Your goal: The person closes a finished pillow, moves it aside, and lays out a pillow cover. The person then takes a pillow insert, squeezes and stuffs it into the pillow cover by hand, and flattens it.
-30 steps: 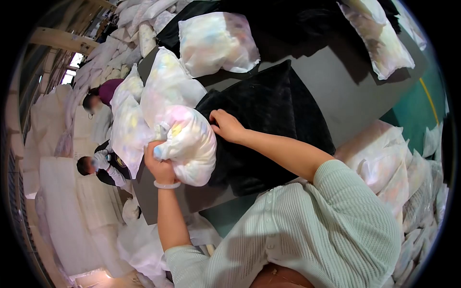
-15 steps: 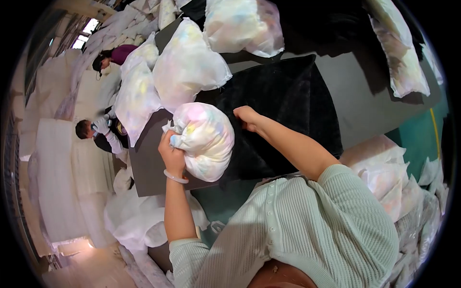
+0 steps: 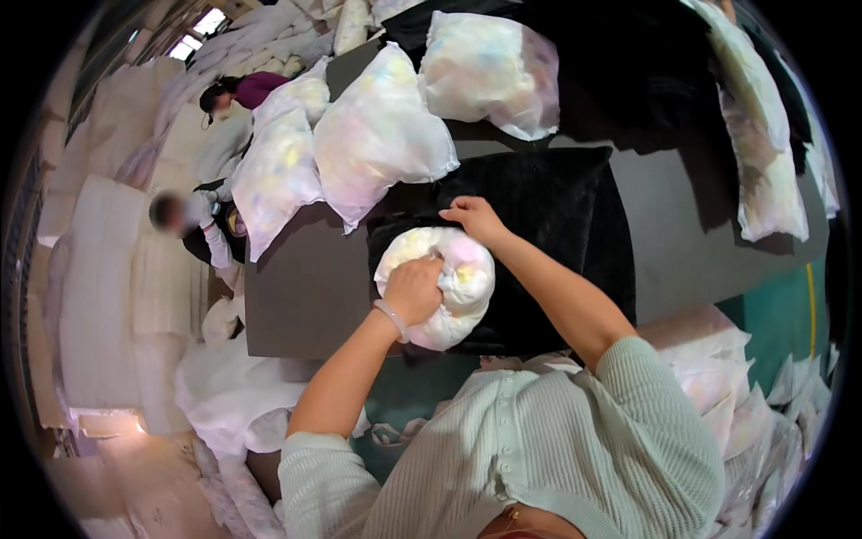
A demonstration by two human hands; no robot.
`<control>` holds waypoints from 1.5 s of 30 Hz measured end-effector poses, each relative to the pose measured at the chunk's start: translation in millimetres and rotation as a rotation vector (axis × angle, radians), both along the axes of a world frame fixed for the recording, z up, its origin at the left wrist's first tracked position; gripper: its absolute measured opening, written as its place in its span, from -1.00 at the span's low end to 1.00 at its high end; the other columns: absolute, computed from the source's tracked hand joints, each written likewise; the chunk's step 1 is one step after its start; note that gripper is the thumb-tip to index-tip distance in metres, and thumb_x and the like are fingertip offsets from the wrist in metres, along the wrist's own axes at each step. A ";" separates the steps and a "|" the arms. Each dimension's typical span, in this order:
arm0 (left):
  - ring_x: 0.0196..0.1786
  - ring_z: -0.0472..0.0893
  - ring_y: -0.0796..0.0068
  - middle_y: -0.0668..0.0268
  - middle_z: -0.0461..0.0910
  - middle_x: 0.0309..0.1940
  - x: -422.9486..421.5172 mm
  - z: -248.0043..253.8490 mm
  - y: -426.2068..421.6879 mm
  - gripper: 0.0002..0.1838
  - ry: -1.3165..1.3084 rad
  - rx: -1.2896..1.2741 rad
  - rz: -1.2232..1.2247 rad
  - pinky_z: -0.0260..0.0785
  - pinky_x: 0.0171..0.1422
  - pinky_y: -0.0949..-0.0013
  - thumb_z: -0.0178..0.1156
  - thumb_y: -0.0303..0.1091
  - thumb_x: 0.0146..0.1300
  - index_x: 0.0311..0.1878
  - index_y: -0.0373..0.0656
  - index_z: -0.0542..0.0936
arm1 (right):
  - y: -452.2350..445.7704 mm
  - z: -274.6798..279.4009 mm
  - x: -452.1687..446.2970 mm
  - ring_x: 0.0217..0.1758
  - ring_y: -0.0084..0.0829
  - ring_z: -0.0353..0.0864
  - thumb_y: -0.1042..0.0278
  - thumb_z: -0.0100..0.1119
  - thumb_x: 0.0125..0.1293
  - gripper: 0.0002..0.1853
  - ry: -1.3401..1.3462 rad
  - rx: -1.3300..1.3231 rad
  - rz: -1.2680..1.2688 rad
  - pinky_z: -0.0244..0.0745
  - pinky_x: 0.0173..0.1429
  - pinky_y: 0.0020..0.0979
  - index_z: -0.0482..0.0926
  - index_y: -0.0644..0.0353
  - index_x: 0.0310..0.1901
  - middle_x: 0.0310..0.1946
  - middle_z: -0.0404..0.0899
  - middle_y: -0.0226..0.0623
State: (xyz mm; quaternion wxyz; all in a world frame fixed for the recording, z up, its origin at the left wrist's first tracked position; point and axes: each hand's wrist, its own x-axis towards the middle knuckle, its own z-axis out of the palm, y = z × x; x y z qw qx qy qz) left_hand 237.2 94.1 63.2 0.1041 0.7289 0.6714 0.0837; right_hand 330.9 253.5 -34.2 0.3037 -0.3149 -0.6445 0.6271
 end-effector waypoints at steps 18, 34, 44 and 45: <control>-0.13 0.61 -0.01 0.04 0.64 -0.20 12.2 -10.0 55.6 -0.70 -0.046 -0.078 0.239 0.42 -0.03 0.06 0.09 -0.37 0.10 -0.10 -0.15 0.62 | -12.1 -0.1 88.7 -0.06 0.00 0.56 0.38 0.20 0.13 -0.72 -0.445 0.352 0.035 0.46 0.07 -0.18 0.51 0.34 -0.15 -0.19 0.56 0.08; -0.20 0.64 0.07 0.07 0.61 -0.32 -21.5 -44.4 65.6 -0.76 0.246 0.034 0.188 0.47 -0.14 0.13 0.23 -0.39 0.03 -0.19 -0.18 0.55 | -39.2 49.5 57.4 -0.08 -0.57 0.42 0.23 0.33 0.12 -0.67 -0.079 -0.607 0.054 0.29 0.02 -0.40 0.49 0.10 -0.12 -0.21 0.50 -0.44; -0.16 0.64 0.02 0.05 0.65 -0.24 -7.9 -32.6 94.9 -0.76 0.089 0.088 0.412 0.47 -0.06 0.06 0.05 -0.32 0.14 -0.18 -0.14 0.63 | -35.0 28.2 81.4 -0.58 -0.46 0.58 0.24 0.25 0.28 -0.72 -0.122 -0.565 0.048 0.57 -0.45 -0.43 0.37 0.22 -0.28 -0.57 0.53 -0.31; -0.16 0.64 0.02 0.05 0.65 -0.24 -4.2 -33.6 98.1 -0.76 0.085 0.099 0.396 0.47 -0.06 0.06 0.05 -0.32 0.14 -0.18 -0.14 0.63 | -40.0 29.2 83.2 -0.55 -0.48 0.59 0.29 0.23 0.28 -0.76 -0.139 -0.553 -0.032 0.54 -0.47 -0.44 0.37 0.22 -0.31 -0.55 0.53 -0.30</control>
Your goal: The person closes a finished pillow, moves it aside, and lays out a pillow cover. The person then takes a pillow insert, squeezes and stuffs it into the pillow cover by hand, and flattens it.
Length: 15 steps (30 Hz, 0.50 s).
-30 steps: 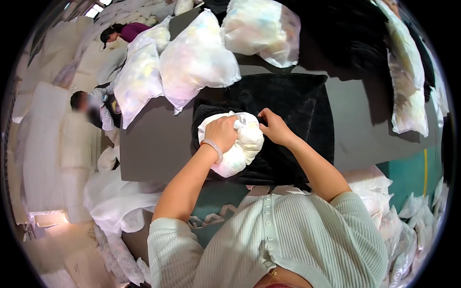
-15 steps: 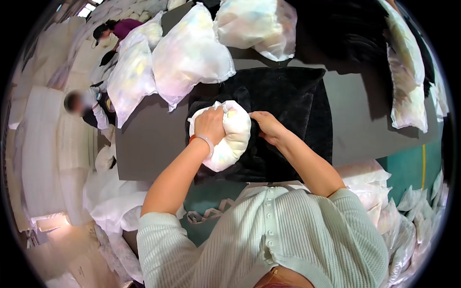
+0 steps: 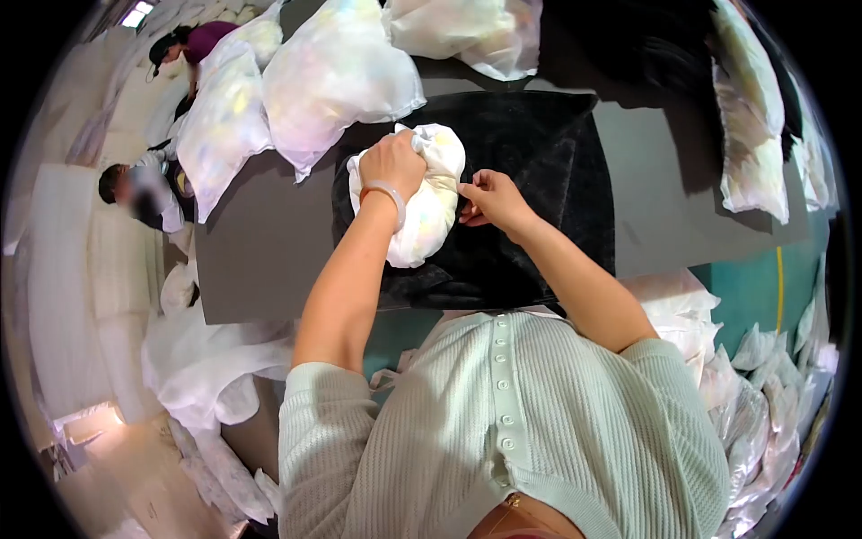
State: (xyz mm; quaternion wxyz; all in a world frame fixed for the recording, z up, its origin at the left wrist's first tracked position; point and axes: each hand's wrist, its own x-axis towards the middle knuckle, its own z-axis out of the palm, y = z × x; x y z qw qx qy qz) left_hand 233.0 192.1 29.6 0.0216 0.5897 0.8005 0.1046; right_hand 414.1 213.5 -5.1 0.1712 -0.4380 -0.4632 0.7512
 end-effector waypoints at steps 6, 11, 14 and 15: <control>-0.17 0.63 0.02 0.08 0.63 -0.27 10.6 -4.8 4.2 -0.80 0.043 0.087 0.000 0.47 -0.09 0.06 0.08 -0.35 0.10 -0.24 -0.15 0.61 | -14.9 -16.7 9.6 -0.48 -0.60 0.45 0.29 0.15 0.32 -0.82 0.056 0.065 -0.095 0.51 -0.29 -0.51 0.38 0.12 -0.35 -0.52 0.39 -0.49; -0.21 0.54 -0.03 0.10 0.53 -0.36 16.7 -21.9 -25.7 -0.83 0.069 0.383 -0.039 0.39 -0.14 0.01 0.13 -0.36 0.02 -0.28 -0.15 0.53 | -25.2 12.1 -2.1 -0.48 -0.56 0.33 0.32 0.15 0.21 -0.87 0.075 -0.024 -0.220 0.25 -0.38 -0.49 0.42 0.12 -0.34 -0.54 0.34 -0.49; -0.22 0.52 0.02 0.09 0.47 -0.34 22.0 -9.6 -62.0 -0.76 -0.007 0.463 -0.221 0.39 -0.14 0.06 0.24 -0.36 -0.06 -0.26 -0.14 0.54 | -12.0 -17.5 -7.1 -0.46 -0.50 0.37 0.35 0.19 0.13 -0.80 -0.032 0.335 -0.216 0.29 -0.35 -0.41 0.43 0.28 -0.31 -0.53 0.42 -0.37; -0.21 0.52 0.03 0.08 0.46 -0.32 22.8 -3.1 -74.8 -0.73 -0.027 0.411 -0.288 0.39 -0.14 0.07 0.28 -0.34 -0.09 -0.26 -0.14 0.54 | -12.4 -17.6 -6.3 -0.48 -0.59 0.29 0.39 0.16 0.16 -0.86 -0.048 0.513 -0.237 0.20 -0.39 -0.48 0.43 0.21 -0.32 -0.54 0.35 -0.45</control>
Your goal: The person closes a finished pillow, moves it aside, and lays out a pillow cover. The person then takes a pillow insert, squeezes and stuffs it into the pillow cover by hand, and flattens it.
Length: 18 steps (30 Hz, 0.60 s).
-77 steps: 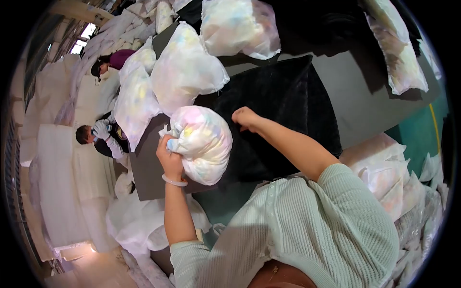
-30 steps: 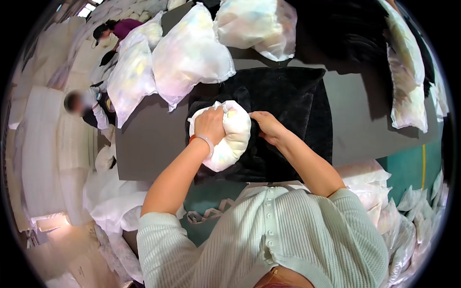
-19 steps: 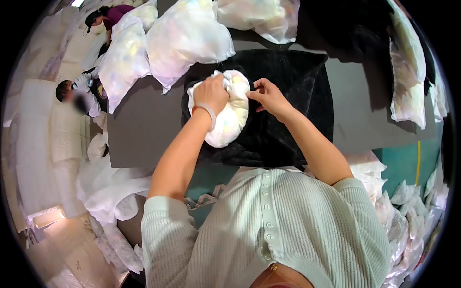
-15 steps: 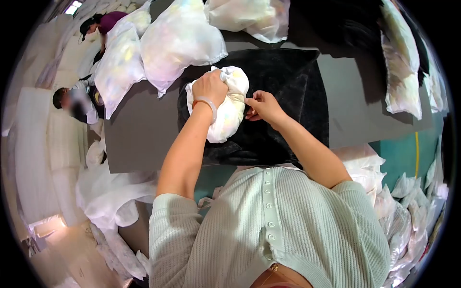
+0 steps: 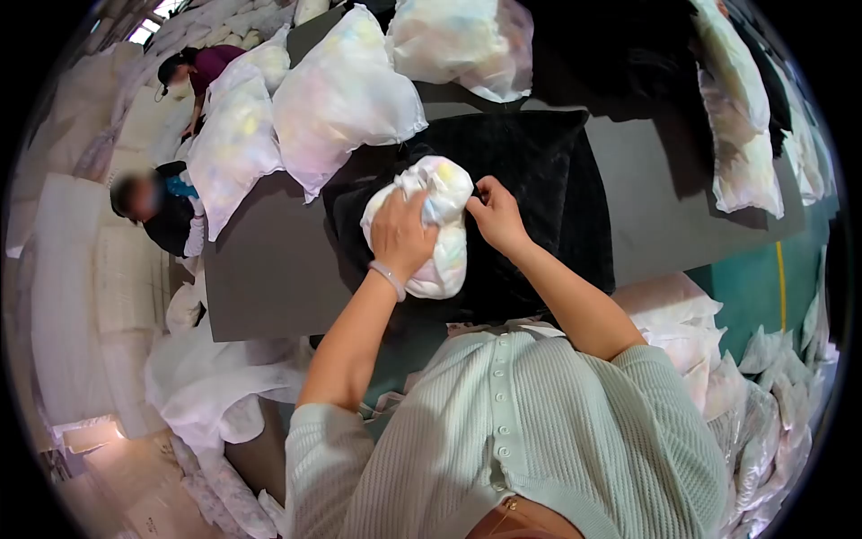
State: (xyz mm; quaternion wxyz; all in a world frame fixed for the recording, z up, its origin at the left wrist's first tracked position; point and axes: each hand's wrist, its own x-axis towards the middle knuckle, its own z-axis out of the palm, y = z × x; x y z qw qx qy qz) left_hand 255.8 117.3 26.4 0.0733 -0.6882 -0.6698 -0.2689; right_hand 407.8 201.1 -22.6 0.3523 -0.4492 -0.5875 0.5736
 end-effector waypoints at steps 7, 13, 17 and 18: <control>-0.34 0.59 0.18 0.28 0.54 -0.47 -7.6 20.6 8.8 -0.76 0.094 -0.420 -0.332 0.42 -0.22 0.12 0.27 -0.18 -0.02 -0.27 -0.01 0.59 | -1.2 8.4 -12.6 -0.49 -0.70 0.29 0.52 0.12 0.07 -0.86 0.246 -0.166 0.059 0.23 -0.45 -0.54 0.41 0.23 -0.31 -0.59 0.35 -0.50; -0.09 0.63 0.19 0.14 0.66 -0.22 -12.4 -86.8 28.4 -0.69 0.517 -0.698 -0.256 0.41 0.07 0.25 0.08 -0.12 0.18 -0.23 -0.13 0.66 | -22.6 53.1 -28.8 -0.54 -0.15 0.50 0.44 0.14 0.09 -0.73 -0.079 0.260 0.299 0.37 -0.34 -0.23 0.37 0.16 -0.16 -0.56 0.48 -0.14; -0.04 0.62 0.18 0.11 0.66 -0.18 -1.7 -22.7 61.3 -0.66 0.649 -1.297 -0.290 0.40 0.09 0.25 0.05 -0.11 0.20 -0.17 -0.15 0.65 | -21.4 47.0 -9.3 -0.47 -0.11 0.55 0.41 0.17 0.09 -0.67 -0.120 0.320 0.295 0.41 -0.31 -0.19 0.37 0.16 -0.09 -0.51 0.51 -0.11; -0.02 0.61 0.18 0.10 0.66 -0.16 -3.6 -11.5 68.4 -0.65 0.651 -1.406 -0.289 0.40 0.09 0.25 0.04 -0.11 0.21 -0.16 -0.16 0.65 | -22.4 45.1 -3.8 -0.44 -0.09 0.56 0.41 0.18 0.09 -0.66 -0.129 0.408 0.272 0.42 -0.30 -0.17 0.37 0.17 -0.08 -0.49 0.52 -0.10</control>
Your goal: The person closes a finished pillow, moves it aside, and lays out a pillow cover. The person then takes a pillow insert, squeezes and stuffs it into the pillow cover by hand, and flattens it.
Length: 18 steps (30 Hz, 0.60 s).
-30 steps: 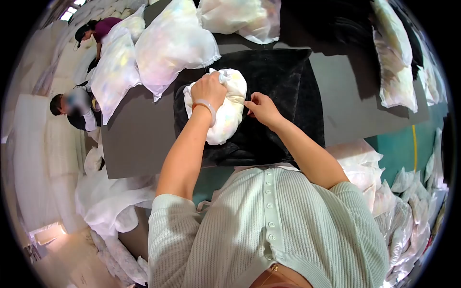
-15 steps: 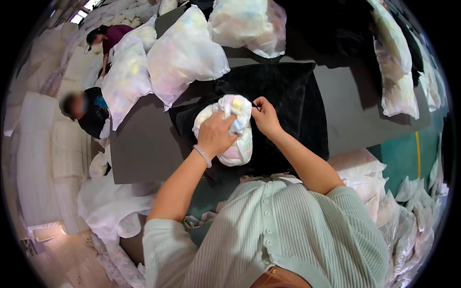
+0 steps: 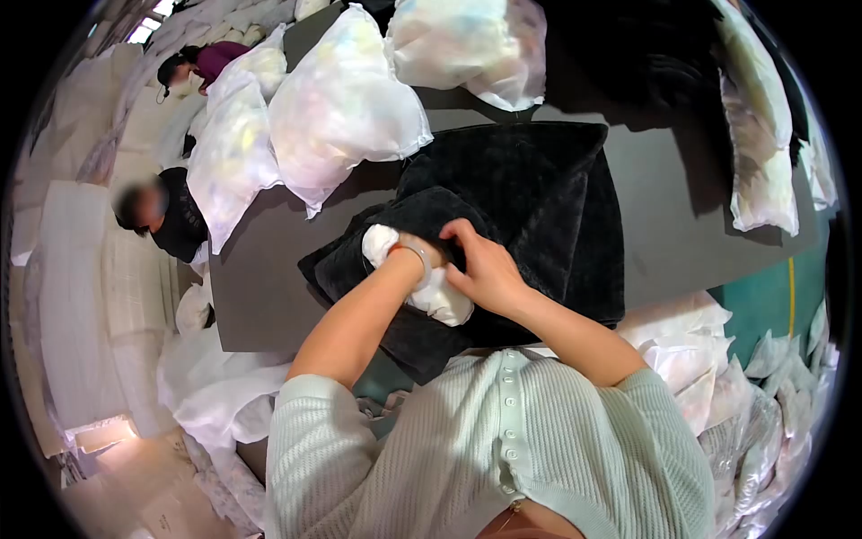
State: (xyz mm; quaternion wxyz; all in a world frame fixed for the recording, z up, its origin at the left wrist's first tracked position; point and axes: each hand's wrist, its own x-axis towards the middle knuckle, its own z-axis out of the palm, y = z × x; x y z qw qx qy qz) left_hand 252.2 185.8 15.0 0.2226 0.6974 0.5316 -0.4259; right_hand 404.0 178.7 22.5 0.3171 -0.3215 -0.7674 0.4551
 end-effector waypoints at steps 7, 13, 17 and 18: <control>0.10 0.57 0.08 -0.04 0.62 -0.05 -54.3 22.1 -8.4 -0.60 -0.514 -0.031 0.583 0.39 0.13 0.24 0.02 -0.19 0.24 0.04 -0.21 0.58 | -0.7 -12.9 12.8 -0.37 0.05 0.58 0.30 0.25 -0.01 -0.73 -0.277 0.050 -0.040 0.46 -0.26 -0.10 0.48 0.33 -0.37 -0.51 0.55 0.04; 0.21 0.46 0.08 0.01 0.49 0.16 -86.2 -63.4 -28.0 -0.59 -0.451 0.633 0.168 0.28 0.31 0.22 0.04 -0.30 0.25 0.17 -0.17 0.49 | -13.0 4.8 -2.9 -0.44 0.01 0.51 0.39 0.21 0.08 -0.78 -0.065 0.267 0.211 0.37 -0.37 -0.13 0.34 0.25 -0.45 -0.57 0.43 -0.08; 0.37 0.31 0.22 0.10 0.31 0.35 -70.6 -35.0 -31.0 -0.51 0.053 0.454 -0.088 0.14 0.43 0.28 -0.03 -0.17 0.29 0.25 -0.12 0.43 | -14.2 12.0 -20.5 -0.46 -0.05 0.52 0.37 0.22 0.08 -0.76 -0.102 0.245 0.303 0.38 -0.38 -0.13 0.33 0.23 -0.47 -0.59 0.41 -0.09; 0.27 0.44 0.19 0.09 0.46 0.23 -89.9 -92.8 -32.5 -0.57 -0.384 0.905 0.351 0.21 0.36 0.22 -0.02 -0.16 0.28 0.15 -0.11 0.53 | -10.9 10.2 -20.0 -0.46 -0.04 0.52 0.35 0.24 0.06 -0.76 -0.146 0.320 0.288 0.39 -0.38 -0.14 0.35 0.22 -0.47 -0.59 0.42 -0.10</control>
